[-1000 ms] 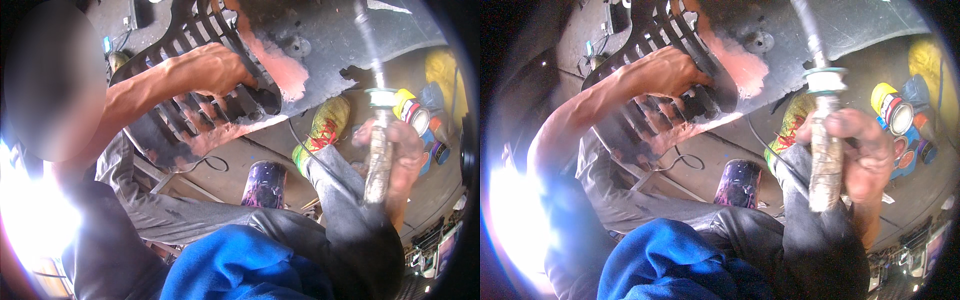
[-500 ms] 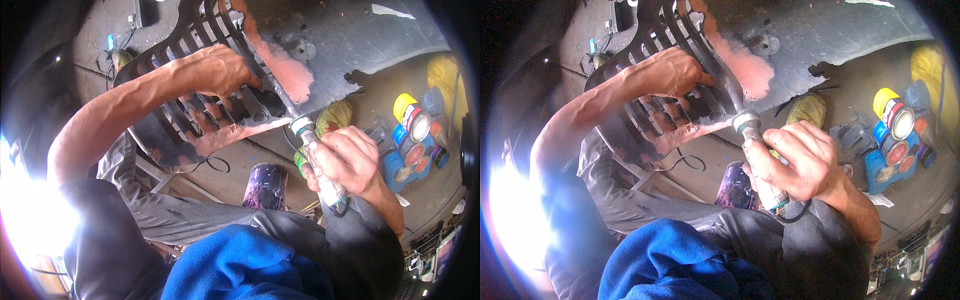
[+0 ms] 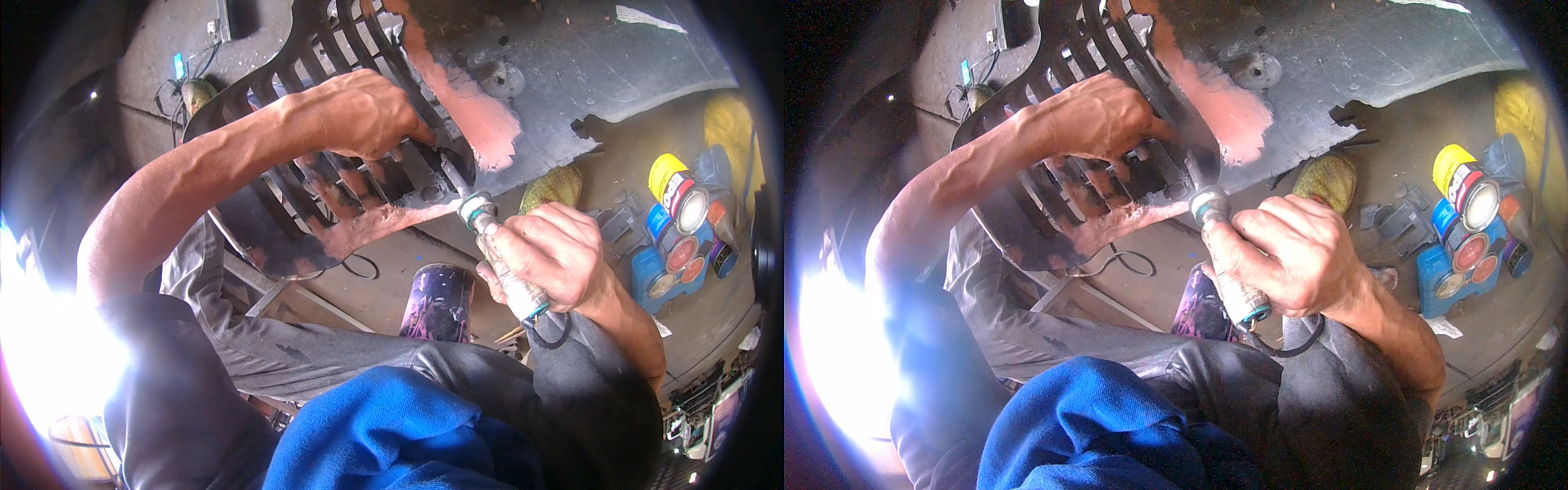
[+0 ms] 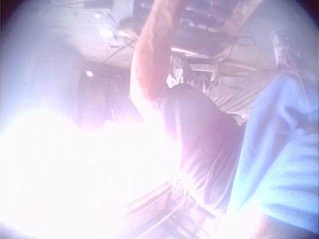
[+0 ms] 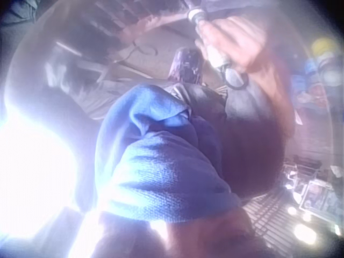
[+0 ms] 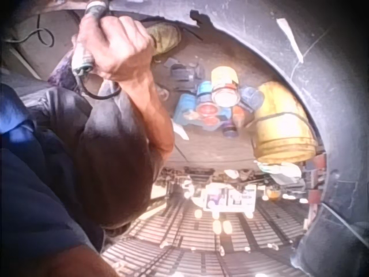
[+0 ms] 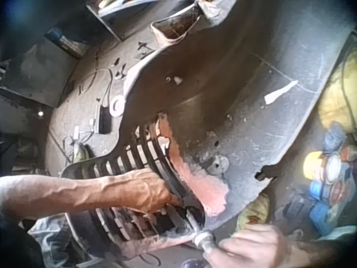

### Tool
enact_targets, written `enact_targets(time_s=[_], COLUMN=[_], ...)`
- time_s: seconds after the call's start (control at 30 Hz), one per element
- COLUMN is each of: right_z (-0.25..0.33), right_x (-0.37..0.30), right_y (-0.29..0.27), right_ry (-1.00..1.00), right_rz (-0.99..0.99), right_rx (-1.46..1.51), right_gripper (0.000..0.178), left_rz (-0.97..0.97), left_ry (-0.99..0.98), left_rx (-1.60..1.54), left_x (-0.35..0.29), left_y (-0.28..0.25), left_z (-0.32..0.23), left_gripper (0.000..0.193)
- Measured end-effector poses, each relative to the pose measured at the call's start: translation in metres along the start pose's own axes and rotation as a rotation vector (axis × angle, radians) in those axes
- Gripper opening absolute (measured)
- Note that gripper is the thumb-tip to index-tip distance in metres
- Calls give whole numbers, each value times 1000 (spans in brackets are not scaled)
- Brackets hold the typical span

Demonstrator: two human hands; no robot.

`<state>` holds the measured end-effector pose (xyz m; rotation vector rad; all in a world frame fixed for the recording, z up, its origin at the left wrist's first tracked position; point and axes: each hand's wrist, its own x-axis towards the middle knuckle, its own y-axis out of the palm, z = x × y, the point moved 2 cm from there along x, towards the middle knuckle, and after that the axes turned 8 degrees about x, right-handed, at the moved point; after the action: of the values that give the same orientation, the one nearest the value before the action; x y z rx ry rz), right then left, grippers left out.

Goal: The person uses a handheld rotary tool to grind a black plastic car grille, focusing on the edges and slats. They pause briefly to wipe the surface with a cloth, then resume grinding the same area.

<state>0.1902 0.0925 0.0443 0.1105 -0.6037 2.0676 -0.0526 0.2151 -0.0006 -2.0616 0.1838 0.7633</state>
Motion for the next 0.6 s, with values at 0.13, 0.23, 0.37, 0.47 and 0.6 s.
enact_targets(time_s=[0.13, 0.23, 0.37, 0.47, 0.6], right_z=[-1, 0, 0, 0, 0], right_x=[-1, 2, 1, 1, 1], right_y=[0, -1, -2, -4, -2], right_ry=[3, 12, 10, 16, 14], right_rz=[-5, -8, 3, 0, -8], right_rx=[-9, 2, -3, -9, -2], right_gripper=[35, 35, 34, 34, 34], left_rz=[26, 63, 43, 7, 18], left_ry=[-1, -25, -15, -6, -7], left_rx=[-7, -12, 8, 14, 15], left_x=[2, 1, 2, 4, 3], left_y=[-4, -4, -4, 3, 2], left_z=[0, -1, 0, 3, 2], left_gripper=[49, 53, 47, 44, 47])
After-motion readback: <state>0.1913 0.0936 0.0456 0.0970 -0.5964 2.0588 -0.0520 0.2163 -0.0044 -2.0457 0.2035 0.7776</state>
